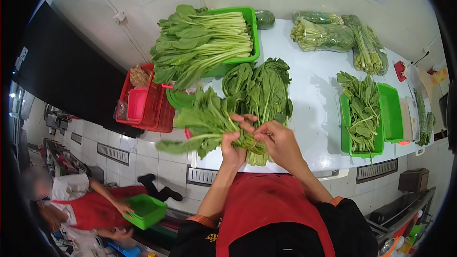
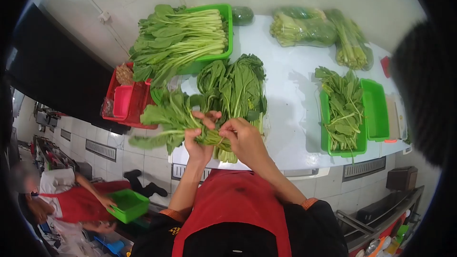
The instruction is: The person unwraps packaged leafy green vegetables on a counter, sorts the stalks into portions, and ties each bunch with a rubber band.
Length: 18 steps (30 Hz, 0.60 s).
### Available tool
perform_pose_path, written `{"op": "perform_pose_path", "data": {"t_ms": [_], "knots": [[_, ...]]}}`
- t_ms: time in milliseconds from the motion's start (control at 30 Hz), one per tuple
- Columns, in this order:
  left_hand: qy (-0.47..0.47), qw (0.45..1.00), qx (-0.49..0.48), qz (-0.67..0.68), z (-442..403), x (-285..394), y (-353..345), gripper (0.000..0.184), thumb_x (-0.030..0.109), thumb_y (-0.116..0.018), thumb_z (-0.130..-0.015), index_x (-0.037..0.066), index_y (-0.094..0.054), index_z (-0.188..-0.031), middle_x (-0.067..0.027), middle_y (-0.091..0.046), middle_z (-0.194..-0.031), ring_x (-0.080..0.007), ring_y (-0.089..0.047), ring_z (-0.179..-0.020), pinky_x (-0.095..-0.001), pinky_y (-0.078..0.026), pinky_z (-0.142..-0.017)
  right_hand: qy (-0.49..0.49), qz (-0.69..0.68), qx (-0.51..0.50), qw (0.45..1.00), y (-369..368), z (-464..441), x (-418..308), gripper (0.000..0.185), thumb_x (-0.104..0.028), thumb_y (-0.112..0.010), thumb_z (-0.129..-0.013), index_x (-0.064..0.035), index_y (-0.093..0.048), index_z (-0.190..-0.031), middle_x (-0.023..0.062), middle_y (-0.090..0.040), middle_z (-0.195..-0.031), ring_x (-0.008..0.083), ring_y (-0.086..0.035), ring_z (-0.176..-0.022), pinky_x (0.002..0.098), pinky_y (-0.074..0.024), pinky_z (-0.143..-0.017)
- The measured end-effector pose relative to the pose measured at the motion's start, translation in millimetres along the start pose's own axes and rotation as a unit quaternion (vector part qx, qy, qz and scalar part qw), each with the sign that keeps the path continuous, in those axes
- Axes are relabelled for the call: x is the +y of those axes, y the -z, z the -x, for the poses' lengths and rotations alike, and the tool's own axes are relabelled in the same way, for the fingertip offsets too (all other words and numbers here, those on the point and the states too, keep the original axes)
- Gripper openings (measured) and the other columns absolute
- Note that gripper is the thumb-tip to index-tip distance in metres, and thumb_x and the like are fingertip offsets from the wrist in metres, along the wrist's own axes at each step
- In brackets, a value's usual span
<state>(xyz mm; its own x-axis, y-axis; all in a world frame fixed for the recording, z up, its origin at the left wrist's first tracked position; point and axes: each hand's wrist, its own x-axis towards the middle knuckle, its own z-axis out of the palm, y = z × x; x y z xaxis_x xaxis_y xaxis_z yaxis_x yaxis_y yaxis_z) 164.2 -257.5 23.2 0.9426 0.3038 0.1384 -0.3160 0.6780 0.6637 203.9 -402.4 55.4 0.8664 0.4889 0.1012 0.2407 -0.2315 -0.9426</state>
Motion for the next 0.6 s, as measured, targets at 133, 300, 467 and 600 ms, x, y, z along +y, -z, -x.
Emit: {"op": "perform_pose_path", "data": {"t_ms": [133,300,467,600], "knots": [[-0.037,0.995,-0.024,0.086,-12.2,11.9,-3.8,0.032,0.022,-0.054,-0.074,0.008,-0.053,-0.104,-0.0074,-0.054,-0.066,-0.0307,-0.058,-0.101,-0.0506,-0.034,-0.11,0.05,-0.051,0.008,0.997,-5.3,-2.5,9.0,0.007,-0.005,-0.065,-0.092,0.0005,-0.064,-0.096,0.0095,-0.057,-0.089,0.0204,-0.06,-0.083,0.0314,-0.0474,-0.075],[0.065,0.958,0.126,0.249,-17.6,22.7,2.9,0.018,0.022,-0.055,-0.073,0.013,-0.051,-0.089,0.0024,-0.039,-0.058,-0.0189,-0.049,-0.074,-0.0466,-0.04,-0.106,0.056,-0.202,-0.09,0.974,-7.9,-1.5,13.0,0.012,-0.013,-0.063,-0.097,-0.0026,-0.063,-0.102,0.0031,-0.048,-0.095,0.0163,-0.05,-0.091,0.0283,-0.04,-0.087],[0.031,0.993,0.039,0.104,-13.4,27.3,1.2,0.019,0.024,-0.054,-0.071,0.011,-0.051,-0.084,-0.0015,-0.037,-0.056,-0.0222,-0.048,-0.075,-0.0473,-0.038,-0.104,-0.008,-0.069,-0.182,0.981,12.0,-2.7,-5.2,0.018,-0.02,-0.062,-0.098,-0.0026,-0.064,-0.1,0.0033,-0.05,-0.093,0.0166,-0.05,-0.093,0.0312,-0.0393,-0.088],[-0.091,0.981,-0.081,-0.148,-13.4,25.8,-11.2,0.023,0.024,-0.055,-0.069,0.009,-0.05,-0.085,-0.0026,-0.038,-0.056,-0.0234,-0.047,-0.075,-0.0496,-0.038,-0.104,0.027,-0.18,-0.099,0.978,2.2,0.5,3.2,0.017,-0.019,-0.059,-0.099,-0.0024,-0.064,-0.097,0.0059,-0.053,-0.088,0.0185,-0.054,-0.089,0.0305,-0.0418,-0.079]]}}
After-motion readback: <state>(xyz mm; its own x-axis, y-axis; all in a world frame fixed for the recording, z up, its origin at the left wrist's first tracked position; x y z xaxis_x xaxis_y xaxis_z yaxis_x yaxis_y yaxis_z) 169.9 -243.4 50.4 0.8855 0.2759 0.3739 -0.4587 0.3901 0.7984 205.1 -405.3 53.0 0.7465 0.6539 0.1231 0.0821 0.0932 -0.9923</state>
